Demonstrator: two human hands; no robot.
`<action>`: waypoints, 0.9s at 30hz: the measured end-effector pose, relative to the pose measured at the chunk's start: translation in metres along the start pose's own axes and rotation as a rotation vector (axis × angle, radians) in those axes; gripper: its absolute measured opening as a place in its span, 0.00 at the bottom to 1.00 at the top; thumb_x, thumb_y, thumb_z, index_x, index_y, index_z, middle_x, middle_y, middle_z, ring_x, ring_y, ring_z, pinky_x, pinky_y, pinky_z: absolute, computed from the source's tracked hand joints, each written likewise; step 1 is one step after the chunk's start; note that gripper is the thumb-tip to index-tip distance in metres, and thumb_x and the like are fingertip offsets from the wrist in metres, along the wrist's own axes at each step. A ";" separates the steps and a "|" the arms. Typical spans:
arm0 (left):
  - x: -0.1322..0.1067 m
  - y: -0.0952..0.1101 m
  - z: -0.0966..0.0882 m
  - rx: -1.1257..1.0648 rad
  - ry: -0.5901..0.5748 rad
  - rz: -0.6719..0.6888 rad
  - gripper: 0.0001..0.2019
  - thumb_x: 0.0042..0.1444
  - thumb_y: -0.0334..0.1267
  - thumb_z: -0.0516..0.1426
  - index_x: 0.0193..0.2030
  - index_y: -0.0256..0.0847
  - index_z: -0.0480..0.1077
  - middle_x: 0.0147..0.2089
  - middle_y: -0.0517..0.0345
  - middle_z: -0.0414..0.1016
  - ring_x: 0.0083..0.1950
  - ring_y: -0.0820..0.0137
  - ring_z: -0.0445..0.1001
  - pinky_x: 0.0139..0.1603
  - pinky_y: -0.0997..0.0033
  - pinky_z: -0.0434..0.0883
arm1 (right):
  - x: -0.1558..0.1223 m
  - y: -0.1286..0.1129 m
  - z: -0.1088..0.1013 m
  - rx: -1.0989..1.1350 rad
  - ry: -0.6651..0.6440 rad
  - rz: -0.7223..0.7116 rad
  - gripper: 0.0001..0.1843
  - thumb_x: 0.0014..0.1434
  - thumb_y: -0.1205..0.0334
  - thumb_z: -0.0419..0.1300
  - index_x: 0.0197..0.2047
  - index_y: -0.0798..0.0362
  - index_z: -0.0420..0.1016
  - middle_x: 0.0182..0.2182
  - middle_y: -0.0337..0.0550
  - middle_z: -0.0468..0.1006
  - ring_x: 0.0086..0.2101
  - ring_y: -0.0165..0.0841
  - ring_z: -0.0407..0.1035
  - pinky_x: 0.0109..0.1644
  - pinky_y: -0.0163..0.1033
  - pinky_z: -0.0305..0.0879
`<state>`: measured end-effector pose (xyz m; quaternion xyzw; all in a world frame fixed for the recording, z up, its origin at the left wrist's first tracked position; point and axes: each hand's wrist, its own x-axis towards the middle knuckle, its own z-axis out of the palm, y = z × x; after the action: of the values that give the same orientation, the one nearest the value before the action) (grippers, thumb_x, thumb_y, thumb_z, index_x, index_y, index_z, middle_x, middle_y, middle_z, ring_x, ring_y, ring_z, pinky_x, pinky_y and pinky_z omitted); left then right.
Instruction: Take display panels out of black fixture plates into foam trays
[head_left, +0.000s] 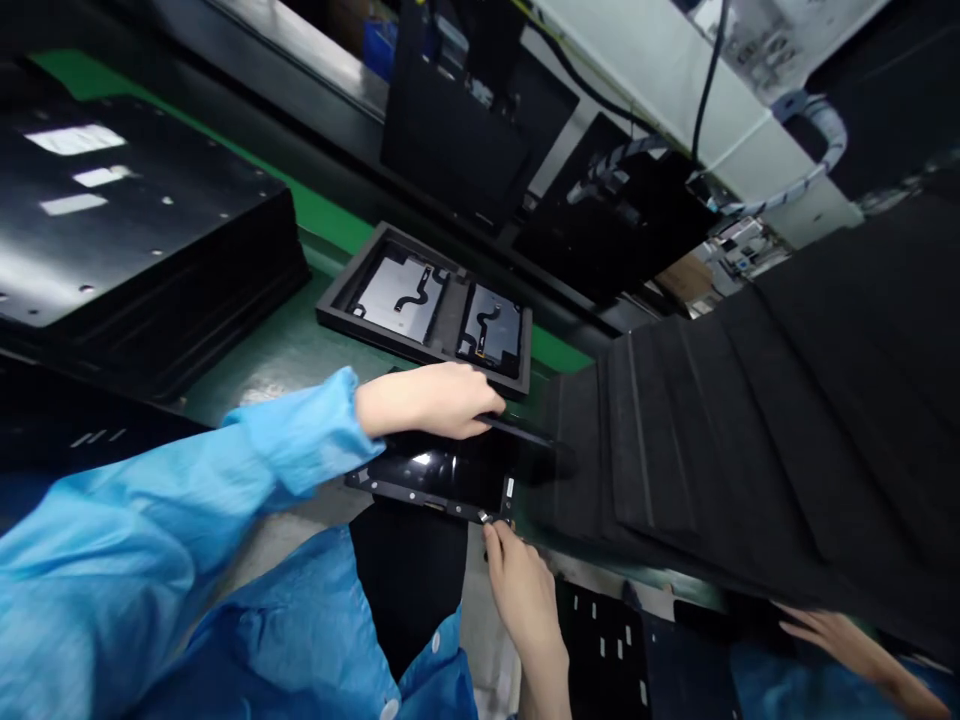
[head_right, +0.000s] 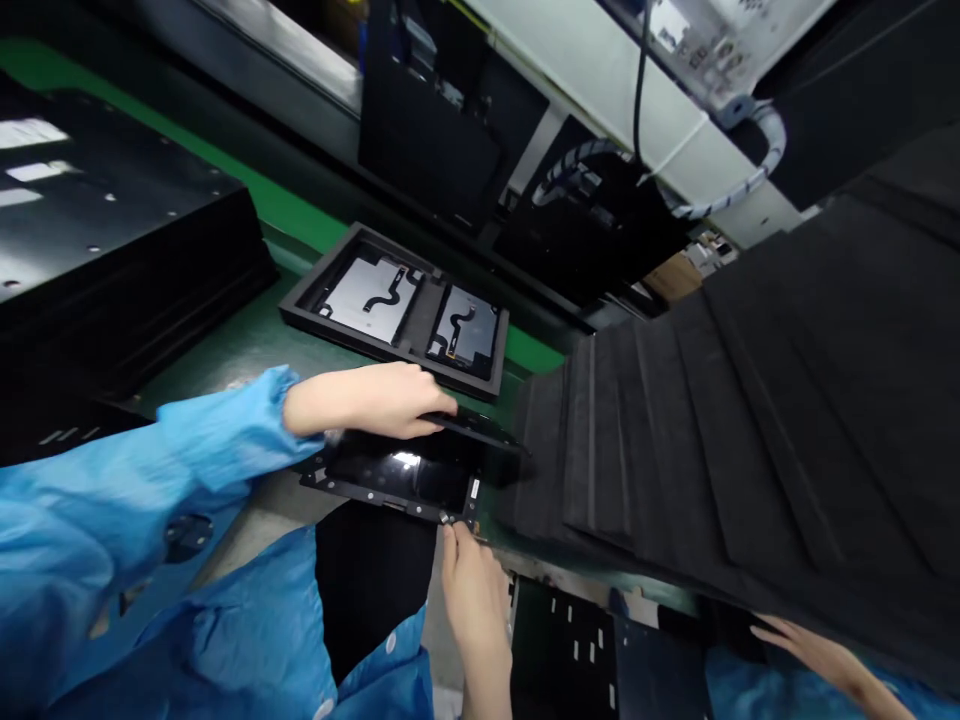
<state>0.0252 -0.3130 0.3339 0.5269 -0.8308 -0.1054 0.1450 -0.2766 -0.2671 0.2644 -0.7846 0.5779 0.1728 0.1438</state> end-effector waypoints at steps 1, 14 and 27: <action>0.008 -0.006 -0.009 -0.014 -0.010 0.004 0.13 0.69 0.40 0.59 0.53 0.44 0.83 0.44 0.51 0.86 0.44 0.57 0.84 0.45 0.61 0.74 | 0.000 -0.003 0.000 0.014 0.019 -0.005 0.25 0.81 0.46 0.43 0.53 0.43 0.80 0.45 0.47 0.89 0.46 0.48 0.84 0.40 0.44 0.61; 0.054 -0.043 -0.032 -0.218 -0.148 -0.036 0.21 0.63 0.49 0.60 0.59 0.47 0.83 0.54 0.55 0.86 0.48 0.63 0.80 0.43 0.68 0.68 | 0.067 -0.041 0.006 -0.227 0.544 -0.773 0.22 0.75 0.48 0.63 0.63 0.53 0.77 0.36 0.40 0.86 0.32 0.35 0.81 0.31 0.41 0.63; 0.081 -0.068 -0.040 -0.325 -0.213 -0.062 0.22 0.61 0.53 0.62 0.56 0.44 0.84 0.54 0.58 0.86 0.48 0.66 0.80 0.45 0.71 0.68 | 0.077 -0.045 -0.046 -0.358 1.049 -0.936 0.15 0.73 0.72 0.61 0.59 0.54 0.82 0.46 0.46 0.89 0.31 0.29 0.77 0.34 0.41 0.62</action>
<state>0.0641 -0.4158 0.3601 0.5076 -0.7969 -0.2980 0.1360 -0.2074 -0.3398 0.2731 -0.9408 0.1371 -0.2140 -0.2244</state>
